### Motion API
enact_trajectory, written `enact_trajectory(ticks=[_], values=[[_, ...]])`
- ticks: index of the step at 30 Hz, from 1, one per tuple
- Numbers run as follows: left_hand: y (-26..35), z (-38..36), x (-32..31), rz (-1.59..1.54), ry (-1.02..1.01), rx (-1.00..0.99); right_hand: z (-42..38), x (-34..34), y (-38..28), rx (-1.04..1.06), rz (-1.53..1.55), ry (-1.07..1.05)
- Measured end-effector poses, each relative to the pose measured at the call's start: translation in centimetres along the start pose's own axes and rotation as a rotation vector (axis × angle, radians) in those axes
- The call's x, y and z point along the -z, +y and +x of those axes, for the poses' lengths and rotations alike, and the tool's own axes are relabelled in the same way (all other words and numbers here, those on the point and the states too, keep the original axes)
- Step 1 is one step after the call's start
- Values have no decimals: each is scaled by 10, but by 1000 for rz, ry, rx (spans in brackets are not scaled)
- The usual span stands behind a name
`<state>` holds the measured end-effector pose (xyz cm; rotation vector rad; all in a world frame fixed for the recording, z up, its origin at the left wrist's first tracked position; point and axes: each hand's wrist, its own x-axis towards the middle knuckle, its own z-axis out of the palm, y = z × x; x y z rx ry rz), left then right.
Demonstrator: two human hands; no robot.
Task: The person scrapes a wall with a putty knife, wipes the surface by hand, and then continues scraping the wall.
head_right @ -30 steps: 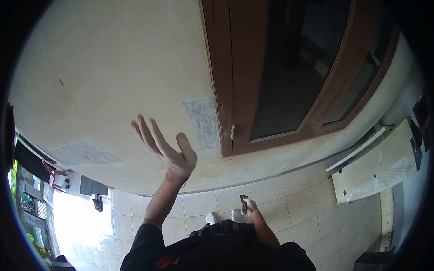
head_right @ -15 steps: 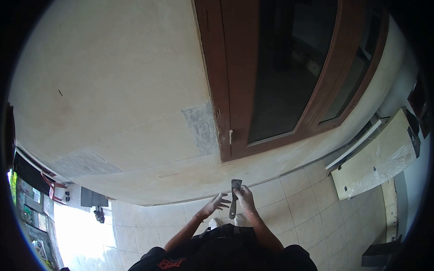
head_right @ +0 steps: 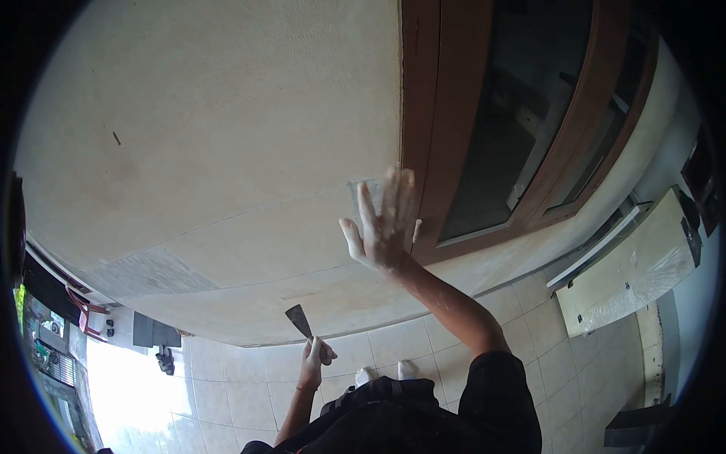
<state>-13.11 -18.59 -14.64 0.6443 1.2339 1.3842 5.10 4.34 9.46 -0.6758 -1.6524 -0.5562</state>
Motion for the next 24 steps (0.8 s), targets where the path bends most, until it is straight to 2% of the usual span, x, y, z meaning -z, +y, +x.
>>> enact_trajectory(ticks=[2, 5, 8, 10, 11, 13, 16, 17, 18, 19, 21, 23, 24], values=[[-11, -6, 19, -14, 56, 64, -62, -55, 21, 112, -214, -190], [-23, -5, 41, -38, 86, 60, -173, -75, 6, -10, -139, -394], [-32, -6, 50, -45, 102, 108, -300, -56, -5, -134, -182, -728], [-25, -5, 60, -33, 127, 109, -316, -7, -37, -262, -154, -865], [-20, -8, 65, -26, 142, 98, -308, -3, -45, -448, -135, -1476], [-20, -10, 71, -21, 161, 84, -287, 13, -49, -632, 159, -2004], [-35, -2, 95, -70, 211, 83, -186, 17, -24, -591, 900, -1617], [-36, -1, 99, -67, 214, 93, -86, 42, -34, -541, 830, -1296], [-34, 0, 102, -63, 217, 103, -28, 53, -33, -504, 729, -996], [-33, 2, 102, -58, 218, 108, 7, 59, -29, -453, 645, -647], [-31, 6, 99, -55, 211, 100, 46, 57, -8, -202, 368, -145], [-28, 9, 94, -55, 211, 93, 56, 27, 1, -22, 36, 98], [-25, 10, 91, -54, 211, 96, 48, 4, -5, -39, -191, 102]])
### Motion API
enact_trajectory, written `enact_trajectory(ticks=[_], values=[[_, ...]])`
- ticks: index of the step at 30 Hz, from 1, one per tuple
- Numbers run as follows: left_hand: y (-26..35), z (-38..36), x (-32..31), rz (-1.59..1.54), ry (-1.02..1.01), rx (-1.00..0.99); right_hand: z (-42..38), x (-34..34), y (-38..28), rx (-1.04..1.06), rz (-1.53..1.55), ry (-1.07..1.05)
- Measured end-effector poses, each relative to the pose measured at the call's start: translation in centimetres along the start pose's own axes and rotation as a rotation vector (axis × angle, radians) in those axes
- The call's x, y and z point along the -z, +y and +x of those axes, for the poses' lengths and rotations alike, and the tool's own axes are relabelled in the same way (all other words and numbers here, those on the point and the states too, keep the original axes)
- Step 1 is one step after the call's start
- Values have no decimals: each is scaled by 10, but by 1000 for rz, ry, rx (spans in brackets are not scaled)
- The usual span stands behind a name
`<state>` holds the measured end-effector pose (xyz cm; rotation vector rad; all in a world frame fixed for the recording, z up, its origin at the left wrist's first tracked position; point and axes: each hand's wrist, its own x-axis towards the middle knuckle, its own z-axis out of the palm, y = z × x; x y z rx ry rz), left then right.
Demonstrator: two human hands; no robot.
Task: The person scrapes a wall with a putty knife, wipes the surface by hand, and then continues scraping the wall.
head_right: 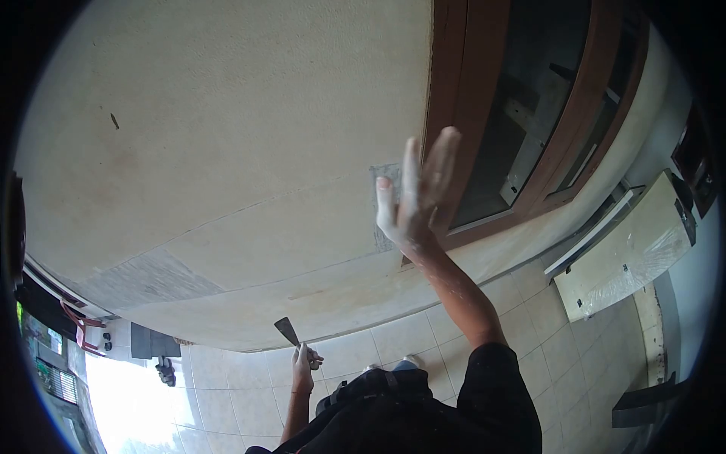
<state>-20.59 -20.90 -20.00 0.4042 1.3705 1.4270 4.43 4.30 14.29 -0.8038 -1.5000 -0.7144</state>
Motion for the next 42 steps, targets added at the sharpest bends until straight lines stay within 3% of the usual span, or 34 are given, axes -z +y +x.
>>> enact_trajectory(ticks=[4, 6, 8, 10, 12, 15, 16, 17, 19, 20, 22, 23, 24, 26, 27, 30, 31, 32, 33, 35, 38, 40, 42], values=[[0, 0, 4, 67, -12, -8, -186, -70, 6, 136, -43, -230], [0, -5, 3, 47, -13, 0, -271, -45, -9, 49, -79, -647], [-2, -4, 7, -27, -20, 19, -350, -8, -12, 73, 20, -865], [6, -11, 9, 1, -2, 35, -335, 51, -38, 110, -9, -1003], [-7, -8, 23, -5, 18, 1, -326, 63, -45, -615, 212, -1739], [-22, -8, 43, -42, 112, 46, -165, 66, -47, -529, 429, -1593], [-28, -8, 48, -62, 116, 57, -136, 64, -41, -510, 654, -1049], [-34, -8, 53, -81, 122, 71, -94, 56, -34, -504, 739, -728], [-36, -15, 52, -96, 144, 77, -25, 45, -8, -258, 584, -180], [-38, -16, 51, -102, 136, 59, 2, 44, -3, -95, 327, -46], [-42, -16, 49, -114, 123, 21, 5, 10, -7, -162, 141, -16], [-31, -26, 38, -145, 149, 32, -20, -25, -16, -207, 64, -44], [-33, -27, 38, -149, 150, 35, -77, -66, -28, -124, -125, -94], [-36, -25, 36, -158, 145, 35, -212, -86, -64, 380, 153, -306], [-37, -28, 33, -165, 135, 29, -271, -70, -73, 618, 288, -729], [-24, -32, 32, -131, 109, -1, -388, 1, -89, 810, 701, -1632], [-15, -37, 35, -113, 104, -23, -429, 21, -93, 780, 753, -1948], [-11, -43, 37, -99, 99, -36, -457, 43, -88, 592, 809, -1909], [-11, -46, 41, -62, 140, -50, -428, 61, -89, 388, 768, -2055], [-16, -53, 54, -28, 202, -39, -425, 68, -78, 71, 782, -1923], [-28, -56, 64, 88, 104, -35, -379, 69, -60, -478, 753, -1764], [-23, -63, 42, 126, 22, -60, -378, 64, -49, -699, 866, -1509], [-7, -67, 12, 195, -76, -44, -366, 66, -52, -1008, 954, -1425]])
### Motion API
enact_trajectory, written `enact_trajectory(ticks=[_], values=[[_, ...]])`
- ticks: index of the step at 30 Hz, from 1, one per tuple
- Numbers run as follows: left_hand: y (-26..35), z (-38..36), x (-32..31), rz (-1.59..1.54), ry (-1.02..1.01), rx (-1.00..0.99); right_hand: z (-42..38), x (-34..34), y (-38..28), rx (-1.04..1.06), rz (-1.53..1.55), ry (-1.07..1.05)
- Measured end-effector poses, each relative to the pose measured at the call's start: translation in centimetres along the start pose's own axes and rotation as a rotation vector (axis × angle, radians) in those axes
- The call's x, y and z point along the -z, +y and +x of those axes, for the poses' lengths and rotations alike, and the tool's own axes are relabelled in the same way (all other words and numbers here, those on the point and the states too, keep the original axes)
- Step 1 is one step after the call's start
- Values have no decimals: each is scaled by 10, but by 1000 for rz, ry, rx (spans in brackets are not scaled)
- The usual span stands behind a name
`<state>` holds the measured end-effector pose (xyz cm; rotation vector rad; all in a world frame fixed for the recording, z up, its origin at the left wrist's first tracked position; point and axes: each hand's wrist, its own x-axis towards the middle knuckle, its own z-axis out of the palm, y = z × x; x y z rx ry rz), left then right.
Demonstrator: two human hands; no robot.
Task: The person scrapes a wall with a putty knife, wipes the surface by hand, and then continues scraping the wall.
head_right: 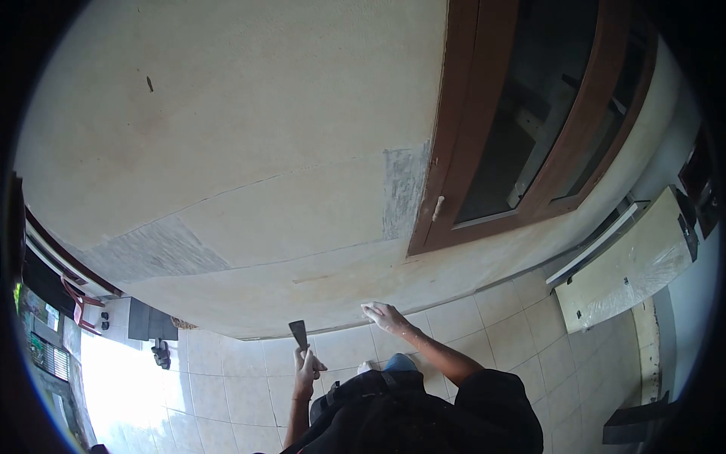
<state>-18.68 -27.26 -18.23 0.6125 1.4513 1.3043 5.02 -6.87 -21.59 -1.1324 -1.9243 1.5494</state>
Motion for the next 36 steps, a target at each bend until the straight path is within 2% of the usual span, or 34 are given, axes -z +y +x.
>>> enact_trajectory(ticks=[5, 6, 8, 9, 11, 14, 17, 24, 28, 36], values=[[27, 15, -67, 50, -375, -40, -24, -30, -49, -74, 384, 171], [37, 17, -84, 47, -414, -75, -26, -31, -52, -48, 363, 238], [55, 20, -111, 48, -472, -26, -29, -27, -63, -2, 316, 365], [54, 27, -124, 56, -458, -85, -32, -27, -89, 57, 404, 495], [49, 47, -146, 77, -423, -208, -37, -12, -104, 58, 388, 540], [73, 66, -174, 206, -355, -241, -25, 12, -104, 101, 362, 627], [97, 81, -203, 137, -315, -202, -5, 35, -104, 134, 424, 697], [103, 127, -232, 252, -121, -536, 42, 55, -93, 247, 346, 874], [100, 147, -243, 215, -60, -518, 58, 64, -95, 283, 401, 870], [91, 153, -246, 213, -70, -547, 57, 65, -91, 272, 472, 836]])
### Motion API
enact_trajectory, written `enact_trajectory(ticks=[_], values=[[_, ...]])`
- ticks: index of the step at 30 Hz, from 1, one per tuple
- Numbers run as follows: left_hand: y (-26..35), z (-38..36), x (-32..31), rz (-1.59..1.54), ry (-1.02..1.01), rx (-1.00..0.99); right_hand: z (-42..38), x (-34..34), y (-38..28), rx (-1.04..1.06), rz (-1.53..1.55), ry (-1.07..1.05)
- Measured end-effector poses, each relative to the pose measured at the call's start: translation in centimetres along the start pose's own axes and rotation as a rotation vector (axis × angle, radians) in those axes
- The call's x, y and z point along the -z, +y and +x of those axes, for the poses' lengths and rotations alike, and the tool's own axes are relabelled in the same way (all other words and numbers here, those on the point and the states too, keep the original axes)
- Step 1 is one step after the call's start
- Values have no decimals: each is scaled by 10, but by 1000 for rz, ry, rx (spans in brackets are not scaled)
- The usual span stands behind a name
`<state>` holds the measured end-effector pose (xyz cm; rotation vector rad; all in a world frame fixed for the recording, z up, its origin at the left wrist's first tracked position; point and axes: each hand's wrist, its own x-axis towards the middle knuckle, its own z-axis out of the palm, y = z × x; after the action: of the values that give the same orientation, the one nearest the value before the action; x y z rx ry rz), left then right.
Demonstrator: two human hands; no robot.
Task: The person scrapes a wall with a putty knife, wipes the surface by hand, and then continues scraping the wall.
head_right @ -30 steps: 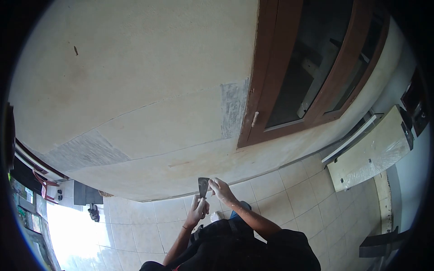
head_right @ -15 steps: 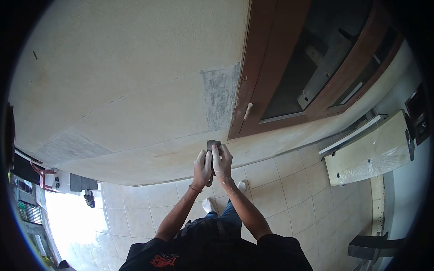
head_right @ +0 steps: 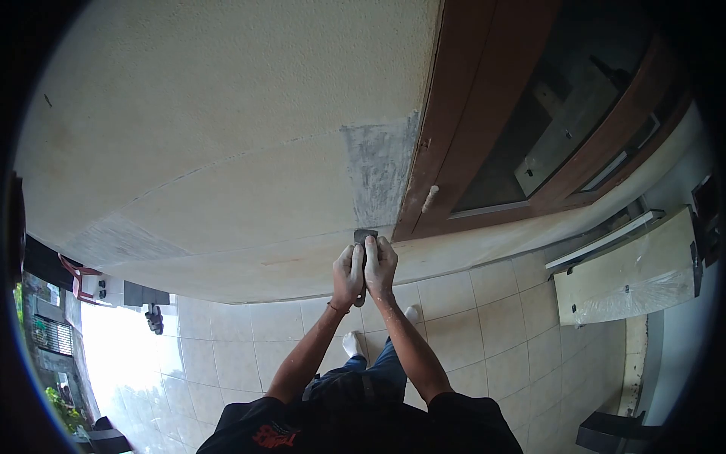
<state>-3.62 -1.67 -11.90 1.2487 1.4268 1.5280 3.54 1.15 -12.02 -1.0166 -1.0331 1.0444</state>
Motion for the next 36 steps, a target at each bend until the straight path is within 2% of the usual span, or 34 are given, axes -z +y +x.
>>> enact_trajectory(ticks=[10, 16, 20, 23, 26, 27, 31, 36], values=[[5, 0, -2, 41, 10, 11, 4, 2, 4, -11, -15, -3], [10, 1, -4, -55, -6, 80, 6, 1, -8, 17, -42, -4], [-1, 3, -5, -32, 7, 38, 6, -3, -8, 4, -36, 6], [29, 4, -2, -78, 4, 69, 9, -3, -23, -10, -24, -22], [0, -1, -6, -20, 14, 51, 5, 6, 5, -28, -40, 3], [-2, -2, -7, -31, 21, 29, 2, 2, -6, -45, -20, 10], [39, 9, -1, -110, 11, 58, 13, -7, -34, 21, -40, -9], [13, 6, -5, -40, 55, -18, 9, -6, -10, -4, -43, 26]])
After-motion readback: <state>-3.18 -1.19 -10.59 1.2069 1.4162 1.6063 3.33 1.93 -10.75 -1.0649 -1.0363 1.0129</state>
